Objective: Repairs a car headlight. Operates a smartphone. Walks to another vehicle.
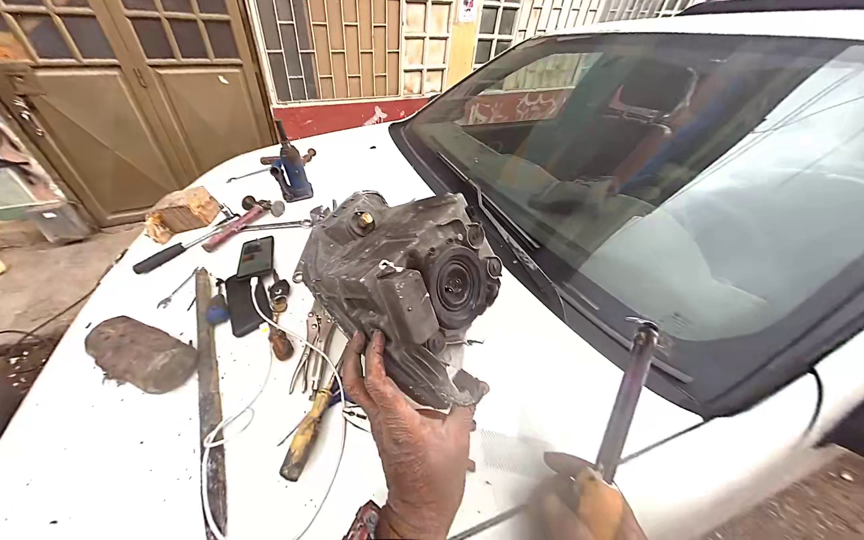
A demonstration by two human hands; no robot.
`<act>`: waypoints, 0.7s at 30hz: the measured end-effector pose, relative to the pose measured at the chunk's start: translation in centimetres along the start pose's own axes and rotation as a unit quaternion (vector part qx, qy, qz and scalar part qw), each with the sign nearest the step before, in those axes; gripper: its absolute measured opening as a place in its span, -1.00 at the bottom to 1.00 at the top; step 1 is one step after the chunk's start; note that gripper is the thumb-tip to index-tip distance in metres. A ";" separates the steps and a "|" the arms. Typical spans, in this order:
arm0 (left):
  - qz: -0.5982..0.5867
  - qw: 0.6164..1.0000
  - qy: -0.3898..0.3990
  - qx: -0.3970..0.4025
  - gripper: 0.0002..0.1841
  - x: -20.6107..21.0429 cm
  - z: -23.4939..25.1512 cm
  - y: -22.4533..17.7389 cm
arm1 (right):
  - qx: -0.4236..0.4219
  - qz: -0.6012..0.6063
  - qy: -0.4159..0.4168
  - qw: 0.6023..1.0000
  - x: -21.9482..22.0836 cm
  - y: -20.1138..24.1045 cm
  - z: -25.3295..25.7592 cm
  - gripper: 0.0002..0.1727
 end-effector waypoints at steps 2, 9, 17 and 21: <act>-0.014 1.000 0.021 0.000 0.31 -0.5 -0.2 0.2 | 0.002 0.001 -0.006 1.000 0.1 -0.1 -0.1 -0.56; -0.040 0.997 0.063 -0.010 0.18 -1.9 -2.0 1.2 | 0.005 -0.003 -0.032 0.999 0.7 0.1 -0.6 -0.56; -0.038 0.991 0.127 0.007 0.00 -3.8 -1.8 1.9 | -0.022 -0.028 -0.064 0.997 1.2 1.3 -3.5 -0.55; -0.025 0.984 0.173 0.015 -0.16 -5.2 -1.1 1.9 | -0.032 -0.041 -0.082 0.995 1.8 1.9 -5.2 -0.54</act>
Point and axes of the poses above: each hand's wrist, its own z-axis towards the middle knuckle, its own x-axis out of the palm, y = z × x, the point moved 1 cm from there along z, towards the middle knuckle, and after that the axes turned 11 degrees about -y, right-handed, at the moved point
